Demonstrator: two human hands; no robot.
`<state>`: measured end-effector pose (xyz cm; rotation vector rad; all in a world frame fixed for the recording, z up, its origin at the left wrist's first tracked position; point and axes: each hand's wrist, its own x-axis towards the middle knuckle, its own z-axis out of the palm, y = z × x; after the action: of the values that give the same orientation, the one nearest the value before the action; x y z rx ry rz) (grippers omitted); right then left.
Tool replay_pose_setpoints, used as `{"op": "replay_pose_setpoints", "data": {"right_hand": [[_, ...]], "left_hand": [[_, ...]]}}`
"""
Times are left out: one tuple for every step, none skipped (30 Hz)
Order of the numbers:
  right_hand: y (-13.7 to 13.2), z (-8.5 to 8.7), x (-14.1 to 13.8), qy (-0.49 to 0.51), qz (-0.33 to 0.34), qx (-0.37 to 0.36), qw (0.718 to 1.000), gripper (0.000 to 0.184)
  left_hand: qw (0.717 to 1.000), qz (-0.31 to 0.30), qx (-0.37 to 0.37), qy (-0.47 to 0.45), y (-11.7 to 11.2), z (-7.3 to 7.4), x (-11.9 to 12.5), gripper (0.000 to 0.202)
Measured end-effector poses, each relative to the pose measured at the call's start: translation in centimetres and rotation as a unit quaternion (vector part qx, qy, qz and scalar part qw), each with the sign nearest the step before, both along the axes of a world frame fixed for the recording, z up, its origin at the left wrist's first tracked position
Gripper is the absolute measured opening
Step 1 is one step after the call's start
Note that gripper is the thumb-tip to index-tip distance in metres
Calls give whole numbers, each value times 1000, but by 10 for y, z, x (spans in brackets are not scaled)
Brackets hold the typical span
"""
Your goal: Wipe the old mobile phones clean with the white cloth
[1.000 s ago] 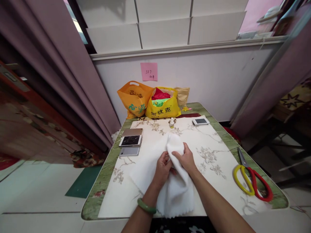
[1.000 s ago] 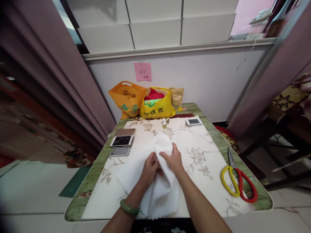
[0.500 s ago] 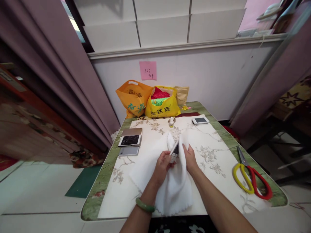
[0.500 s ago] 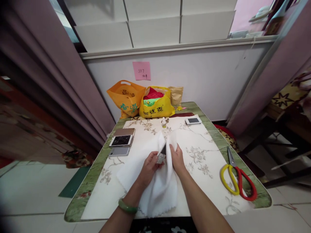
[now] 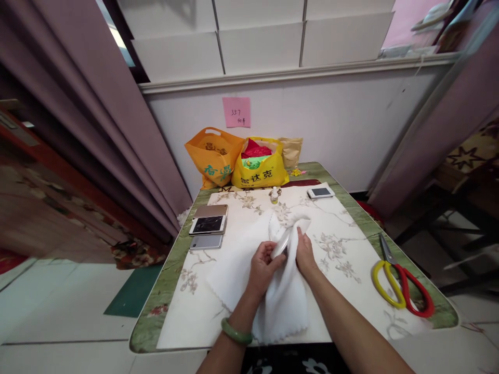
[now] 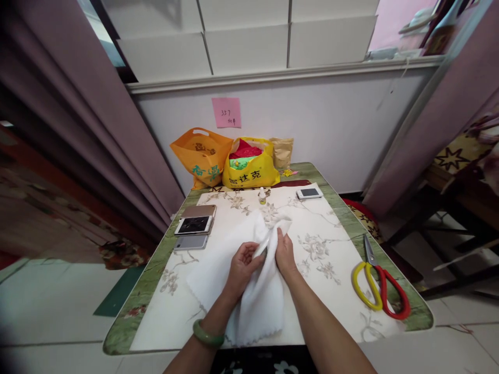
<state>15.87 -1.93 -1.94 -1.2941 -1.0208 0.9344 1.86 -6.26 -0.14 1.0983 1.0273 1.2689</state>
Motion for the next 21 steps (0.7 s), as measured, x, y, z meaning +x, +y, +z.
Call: {"op": "replay_pose_setpoints", "data": {"right_hand": [[0, 0, 0, -5, 12, 9, 1000, 44], [-1, 1, -1, -15, 31, 25, 999, 44], [-1, 3, -1, -27, 54, 42, 997, 50], [-2, 4, -2, -39, 72, 57, 995, 58], [-3, 6, -3, -42, 80, 64, 994, 63], [-3, 8, -3, -33, 75, 59, 995, 62], [-4, 8, -3, -14, 63, 45, 997, 57], [-4, 9, -2, 7, 49, 22, 999, 50], [-4, 8, -1, 24, 38, -5, 999, 48], [-4, 8, 0, 35, 27, -33, 998, 51], [-3, 7, 1, 40, 14, -59, 997, 56], [-3, 5, 2, 39, 0, -77, 996, 59], [-2, 5, 3, 36, -13, -85, 996, 61], [-2, 4, 3, 29, -19, -80, 996, 60], [-2, 5, 2, 14, -12, -63, 998, 57], [-2, 6, 1, -10, 9, -37, 999, 54], [-3, 8, 0, -40, 36, -6, 999, 56], [-4, 10, -2, -71, 61, 20, 995, 66], [-5, 12, -4, -101, 78, 38, 991, 80], [-6, 13, -5, -125, 85, 45, 987, 91], [-7, 15, -6, -141, 85, 44, 985, 96]], "left_hand": [[1000, 12, 3, 7, 0, -1, 0, 42], [1000, 24, 7, 11, 1, -3, 0, 47], [999, 32, 12, 13, 1, -4, 1, 52], [999, 37, 18, 13, 1, -6, 1, 56], [999, 40, 24, 12, 2, -7, 1, 59], [999, 40, 29, 14, 2, -8, 1, 61], [998, 42, 32, 19, 2, -8, 2, 64], [998, 46, 34, 27, 1, -9, 2, 65], [997, 49, 37, 39, 1, -9, 2, 67], [996, 54, 42, 54, 0, -9, 3, 68], [995, 59, 47, 69, -1, -9, 3, 69], [993, 63, 52, 85, -1, -10, 4, 71], [991, 70, 58, 101, -2, -10, 4, 72], [988, 79, 62, 117, -2, -10, 5, 74], [985, 93, 66, 130, -3, -10, 5, 74], [981, 114, 70, 139, -3, -10, 5, 74], [977, 137, 75, 144, -3, -10, 5, 72], [973, 160, 83, 146, -3, -11, 5, 69], [968, 179, 93, 147, -3, -11, 5, 66], [965, 191, 104, 147, -4, -11, 4, 62], [962, 195, 115, 149, -4, -11, 4, 59]]}}
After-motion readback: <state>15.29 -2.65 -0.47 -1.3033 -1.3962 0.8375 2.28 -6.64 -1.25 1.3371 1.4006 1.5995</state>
